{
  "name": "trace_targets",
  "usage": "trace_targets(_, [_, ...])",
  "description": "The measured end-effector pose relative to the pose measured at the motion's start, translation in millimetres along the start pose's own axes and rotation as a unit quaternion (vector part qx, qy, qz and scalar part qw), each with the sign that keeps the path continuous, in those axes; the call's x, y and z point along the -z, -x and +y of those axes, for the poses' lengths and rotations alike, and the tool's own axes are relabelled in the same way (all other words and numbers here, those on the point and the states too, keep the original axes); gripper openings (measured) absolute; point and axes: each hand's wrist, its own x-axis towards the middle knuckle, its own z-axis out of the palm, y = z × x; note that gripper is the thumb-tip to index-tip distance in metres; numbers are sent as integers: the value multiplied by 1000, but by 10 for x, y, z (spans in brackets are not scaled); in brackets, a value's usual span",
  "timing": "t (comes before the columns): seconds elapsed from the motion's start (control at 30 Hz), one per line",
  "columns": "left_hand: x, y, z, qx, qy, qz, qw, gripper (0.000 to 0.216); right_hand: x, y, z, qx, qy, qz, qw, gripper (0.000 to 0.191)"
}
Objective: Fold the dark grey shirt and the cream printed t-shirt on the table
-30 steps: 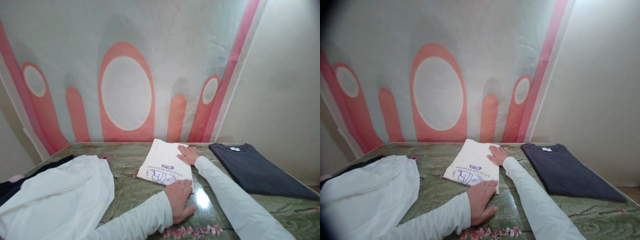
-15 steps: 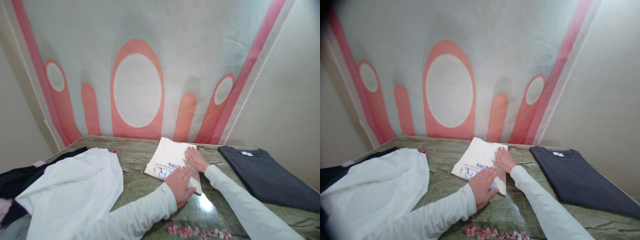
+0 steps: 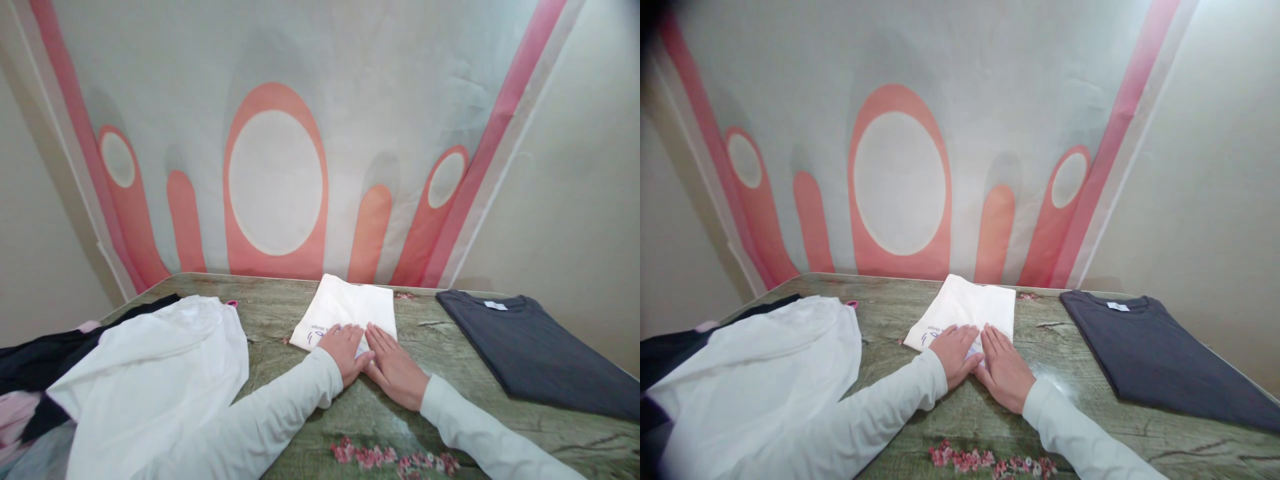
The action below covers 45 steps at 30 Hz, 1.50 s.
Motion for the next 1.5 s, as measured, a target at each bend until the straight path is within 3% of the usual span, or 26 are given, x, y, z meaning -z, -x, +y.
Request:
trace_targets(0.2, [5,-80,-297,-3,-3,-33,999,49,63,4,-44,8,4,-4,1000,66])
trace_targets(0.43, [-33,-107,-687,61,0,-73,995,55,54,24,-37,4,2,6,1000,65])
trace_targets(0.6, [-95,-42,-926,111,-1,-63,992,53,46,32,-26,7,8,0,1000,66])
trace_targets(0.77, [152,103,-1360,269,10,-71,960,47,22,38,-13,9,14,-5,1000,67])
trace_targets(0.87, [368,227,-1506,301,17,-62,951,41,14,42,-8,2,18,-4,1000,68])
trace_targets(0.97, [463,335,-1433,311,43,-68,947,28,16,47,-7,1,21,-8,1000,68])
trace_targets(1.13, [391,448,-1177,298,162,-82,937,25,30,51,-1,0,41,-18,999,69])
trace_targets(1.33, [285,546,-1110,291,121,-10,949,27,61,53,151,12,98,-51,994,71])
trace_targets(1.5, [234,593,-1058,262,137,-11,955,33,110,80,376,43,107,-65,991,69])
